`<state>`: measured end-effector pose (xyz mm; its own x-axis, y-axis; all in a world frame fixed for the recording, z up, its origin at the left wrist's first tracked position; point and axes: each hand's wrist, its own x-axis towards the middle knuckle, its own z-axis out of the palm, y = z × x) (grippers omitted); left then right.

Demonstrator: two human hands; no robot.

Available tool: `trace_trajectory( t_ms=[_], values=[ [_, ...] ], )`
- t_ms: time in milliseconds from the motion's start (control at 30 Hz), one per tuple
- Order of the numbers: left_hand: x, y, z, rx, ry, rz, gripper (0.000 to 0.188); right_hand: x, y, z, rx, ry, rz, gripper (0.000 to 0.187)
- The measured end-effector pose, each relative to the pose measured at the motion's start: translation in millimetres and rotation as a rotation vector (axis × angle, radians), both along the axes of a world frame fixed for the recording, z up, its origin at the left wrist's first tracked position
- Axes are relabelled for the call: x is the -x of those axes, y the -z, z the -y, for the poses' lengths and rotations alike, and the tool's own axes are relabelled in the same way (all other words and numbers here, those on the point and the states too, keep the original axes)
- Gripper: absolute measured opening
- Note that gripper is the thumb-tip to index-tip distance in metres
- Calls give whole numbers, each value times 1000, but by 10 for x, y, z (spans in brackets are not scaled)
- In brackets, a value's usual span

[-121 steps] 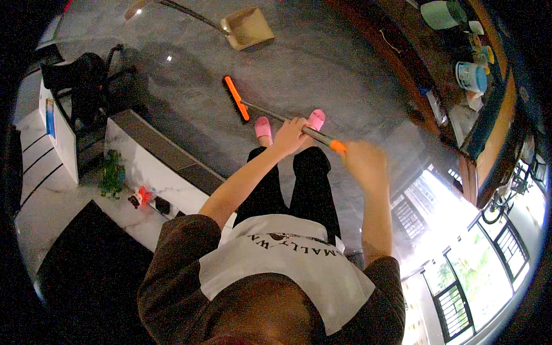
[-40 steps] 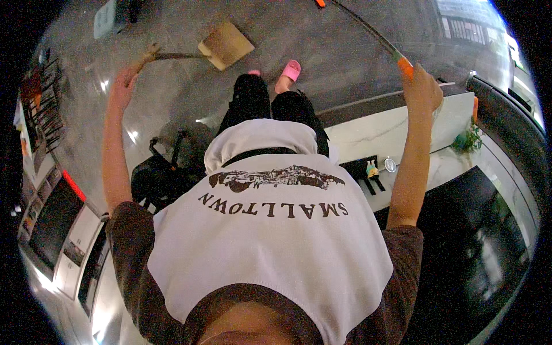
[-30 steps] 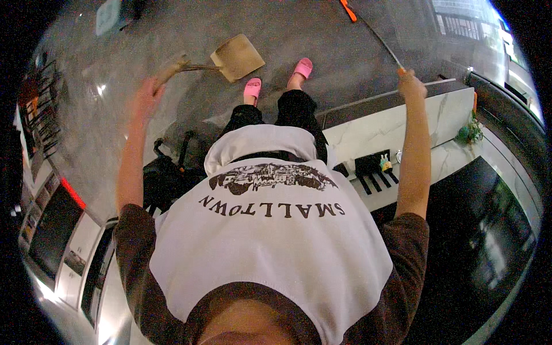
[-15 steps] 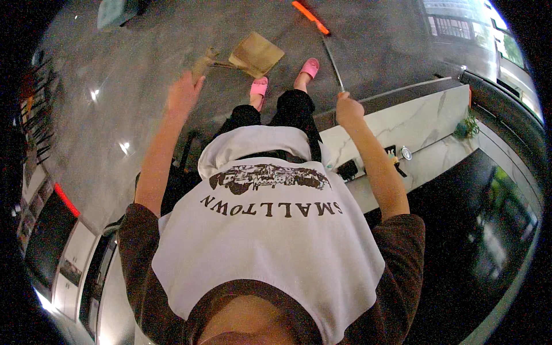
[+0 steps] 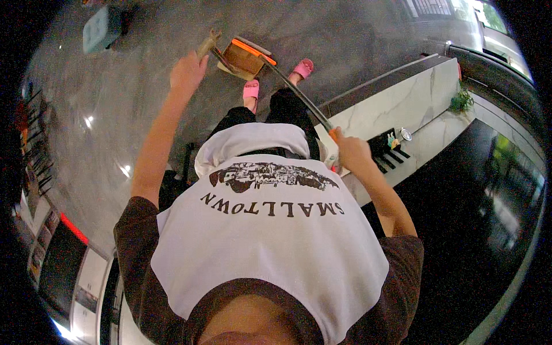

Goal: The person sweeps the floor using a broom and a dustpan, moving a bicycle to reach different areas and adjusting a curtain by hand.

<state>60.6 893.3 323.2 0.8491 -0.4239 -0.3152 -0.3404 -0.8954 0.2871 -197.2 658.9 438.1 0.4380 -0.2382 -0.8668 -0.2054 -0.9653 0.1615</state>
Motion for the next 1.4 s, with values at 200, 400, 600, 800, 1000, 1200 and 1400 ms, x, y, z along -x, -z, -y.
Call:
trace_trajectory(
  t_ms=[200, 400, 600, 800, 1000, 1200, 1400],
  values=[
    [48, -103, -171, 125, -10, 84, 29, 12, -313, 234, 15, 167, 227, 55],
    [-27, -199, -479, -18, -66, -49, 30, -300, 80, 466, 65, 202, 362, 50],
    [-40, -66, -640, 129, 33, 56, 29, -579, 773, 238, 19, 238, 276, 35],
    [-138, 20, -637, 32, 31, 75, 30, -385, 491, -190, -91, 73, 201, 41],
    [-119, 93, -554, -3, 28, 69, 32, -417, 69, -320, -227, 121, 132, 44],
    [-237, 253, -690, -162, 96, -207, 29, -290, -243, -218, -160, 302, 225, 50],
    [-241, 582, -721, -91, 32, -315, 30, -125, -159, -94, -81, 546, 258, 50]
  ],
)
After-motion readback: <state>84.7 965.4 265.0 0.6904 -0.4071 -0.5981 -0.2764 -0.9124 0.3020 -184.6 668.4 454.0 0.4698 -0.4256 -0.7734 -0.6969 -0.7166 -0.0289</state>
